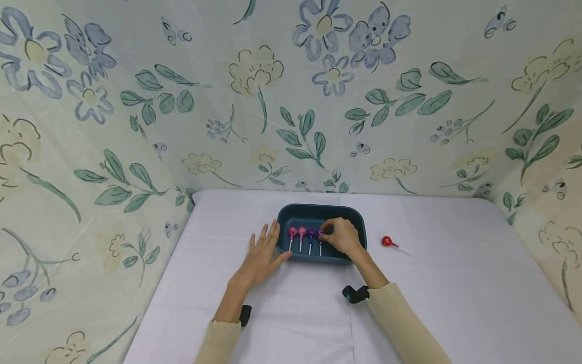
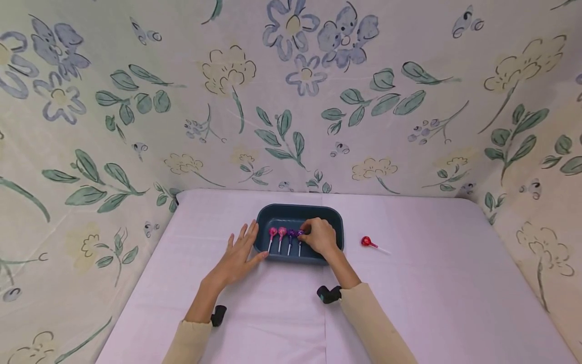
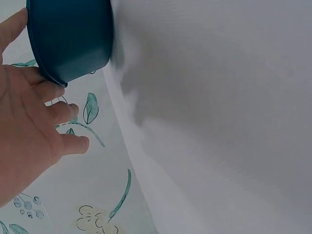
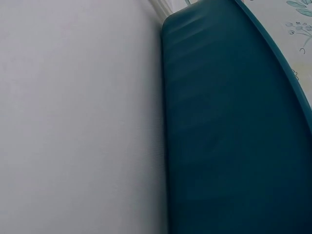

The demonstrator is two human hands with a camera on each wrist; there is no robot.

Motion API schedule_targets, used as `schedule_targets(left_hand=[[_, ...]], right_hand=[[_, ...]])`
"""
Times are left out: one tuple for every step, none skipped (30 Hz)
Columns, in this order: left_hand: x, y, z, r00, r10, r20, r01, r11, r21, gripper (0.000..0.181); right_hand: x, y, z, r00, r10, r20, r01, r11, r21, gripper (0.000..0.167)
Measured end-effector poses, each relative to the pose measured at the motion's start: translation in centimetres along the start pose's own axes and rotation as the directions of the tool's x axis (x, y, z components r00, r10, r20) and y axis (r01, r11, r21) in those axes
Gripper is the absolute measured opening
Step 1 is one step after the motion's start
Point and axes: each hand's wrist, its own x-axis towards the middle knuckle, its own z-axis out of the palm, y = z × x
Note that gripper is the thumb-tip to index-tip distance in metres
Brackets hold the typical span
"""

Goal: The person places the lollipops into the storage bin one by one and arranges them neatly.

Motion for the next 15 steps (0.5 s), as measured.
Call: schedule_targets(left_hand=[[0.0, -0.02, 0.02, 1.0, 0.0, 0.0, 0.0, 1.0, -0.002, 0.087], [-0.01, -0.04, 0.04, 1.0, 0.0, 0.0, 0.0, 1.0, -0.002, 0.087], [0.0, -0.05, 0.06, 1.0, -0.001, 0.0, 0.001, 1.0, -0.002, 0.087], [-0.02, -0.07, 0.09, 1.0, -0.001, 0.0, 0.001, 1.0, -0.003, 0.087], [0.0, -0.1, 0.15, 1.0, -0.001, -0.001, 0.001, 1.0, -0.005, 0.087], [-0.02, -0.11, 0.17, 1.0, -0.002, -0.002, 0.002, 1.0, -0.007, 0.087], [-0.01, -0.16, 0.24, 1.0, -0.003, -0.002, 0.003, 1.0, -0.01, 0.087], [-0.01, -0.16, 0.26, 1.0, -0.004, -0.002, 0.004, 1.0, -0.011, 0.087], [-0.02, -0.17, 0.27, 1.0, -0.004, -0.001, 0.004, 1.0, -0.013, 0.087], [-0.05, -0.14, 0.24, 1.0, -0.005, 0.001, 0.005, 1.0, -0.011, 0.087], [-0.08, -0.13, 0.22, 1.0, -0.006, 0.003, 0.006, 1.0, -0.01, 0.087], [-0.1, -0.12, 0.19, 1.0, -0.006, 0.004, 0.006, 1.0, -0.009, 0.087], [-0.1, -0.14, 0.21, 1.0, -0.006, 0.005, 0.006, 1.0, -0.008, 0.087], [-0.12, -0.12, 0.19, 1.0, -0.007, 0.006, 0.007, 1.0, -0.006, 0.087], [-0.12, -0.13, 0.2, 1.0, -0.007, 0.007, 0.007, 1.0, -0.004, 0.088]], right_hand=[[-0.01, 0.0, 0.0, 1.0, 0.002, -0.001, -0.002, 1.0, -0.001, 0.02], [-0.02, 0.03, 0.02, 1.0, 0.001, 0.001, -0.001, 1.0, -0.002, 0.02], [-0.02, 0.05, 0.04, 1.0, 0.0, 0.001, 0.0, 1.0, -0.002, 0.021], [-0.03, 0.07, 0.05, 1.0, -0.001, 0.002, 0.001, 1.0, -0.002, 0.021], [-0.06, 0.07, 0.05, 1.0, -0.001, 0.003, 0.001, 1.0, -0.002, 0.022], [-0.09, 0.11, 0.07, 1.0, -0.001, 0.003, 0.001, 1.0, 0.0, 0.022], [-0.12, 0.14, 0.1, 1.0, -0.002, 0.003, 0.002, 1.0, 0.003, 0.023], [-0.15, 0.17, 0.12, 1.0, -0.002, 0.003, 0.002, 1.0, 0.007, 0.023], [-0.19, 0.17, 0.13, 1.0, -0.001, 0.003, 0.001, 1.0, 0.009, 0.023], [-0.24, 0.16, 0.14, 1.0, 0.001, 0.004, -0.001, 1.0, 0.012, 0.024], [-0.27, 0.18, 0.16, 1.0, 0.003, 0.004, -0.003, 1.0, 0.014, 0.024], [-0.3, 0.17, 0.18, 1.0, 0.005, 0.003, -0.005, 1.0, 0.016, 0.024], [-0.32, 0.18, 0.19, 1.0, 0.006, 0.004, -0.006, 1.0, 0.018, 0.025], [-0.33, 0.17, 0.2, 1.0, 0.008, 0.005, -0.008, 1.0, 0.016, 0.025], [-0.35, 0.18, 0.18, 1.0, 0.01, 0.006, -0.01, 1.0, 0.015, 0.025]])
